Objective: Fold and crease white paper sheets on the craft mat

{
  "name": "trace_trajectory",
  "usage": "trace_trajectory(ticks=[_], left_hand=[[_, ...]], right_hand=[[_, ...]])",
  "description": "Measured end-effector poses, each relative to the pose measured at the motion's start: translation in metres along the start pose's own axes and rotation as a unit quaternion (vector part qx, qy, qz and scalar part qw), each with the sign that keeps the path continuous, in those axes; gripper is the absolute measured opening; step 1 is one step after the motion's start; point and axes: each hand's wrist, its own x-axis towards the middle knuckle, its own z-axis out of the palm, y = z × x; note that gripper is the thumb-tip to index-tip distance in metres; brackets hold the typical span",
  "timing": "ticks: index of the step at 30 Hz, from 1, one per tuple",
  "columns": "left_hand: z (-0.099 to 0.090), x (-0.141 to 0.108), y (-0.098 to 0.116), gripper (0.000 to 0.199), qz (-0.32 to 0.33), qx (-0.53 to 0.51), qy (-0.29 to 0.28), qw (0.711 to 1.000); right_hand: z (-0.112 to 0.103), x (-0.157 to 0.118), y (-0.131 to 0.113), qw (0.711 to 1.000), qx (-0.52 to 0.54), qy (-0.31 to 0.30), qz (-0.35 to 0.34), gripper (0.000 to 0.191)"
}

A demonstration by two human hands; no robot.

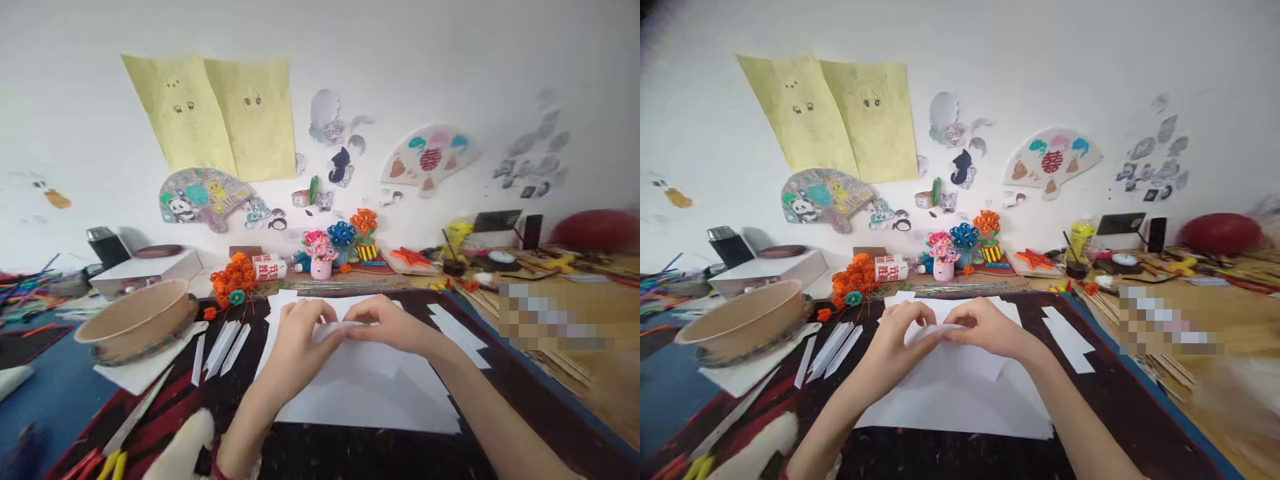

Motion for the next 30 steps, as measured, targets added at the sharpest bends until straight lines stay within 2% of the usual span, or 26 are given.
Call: trace_trajectory(ticks=[7,14,22,30], left_hand=[[-0.007,0.001,0.000,0.007,-0.021,0.021,-0.041,0.999],[-0.010,0.001,0.005,0.013,-0.033,-0.006,-0.085,0.996],[-0.010,0.000,0.002,0.016,-0.002,-0.042,-0.084,0.996],[-0.013,-0.001,0.003,0.019,0.023,-0.132,-0.054,0.990]], right_hand=[[0.002,-0.003,-0.006,0.999,-0.036,-0.002,0.005,0.028],[0.006,-0.007,-0.021,0.998,-0.064,-0.024,-0.008,0.026],[0.010,-0.009,-0.026,0.998,-0.057,-0.008,0.010,0.036],[0.010,-0.009,-0.028,1.000,0.008,0.011,-0.021,0.034]])
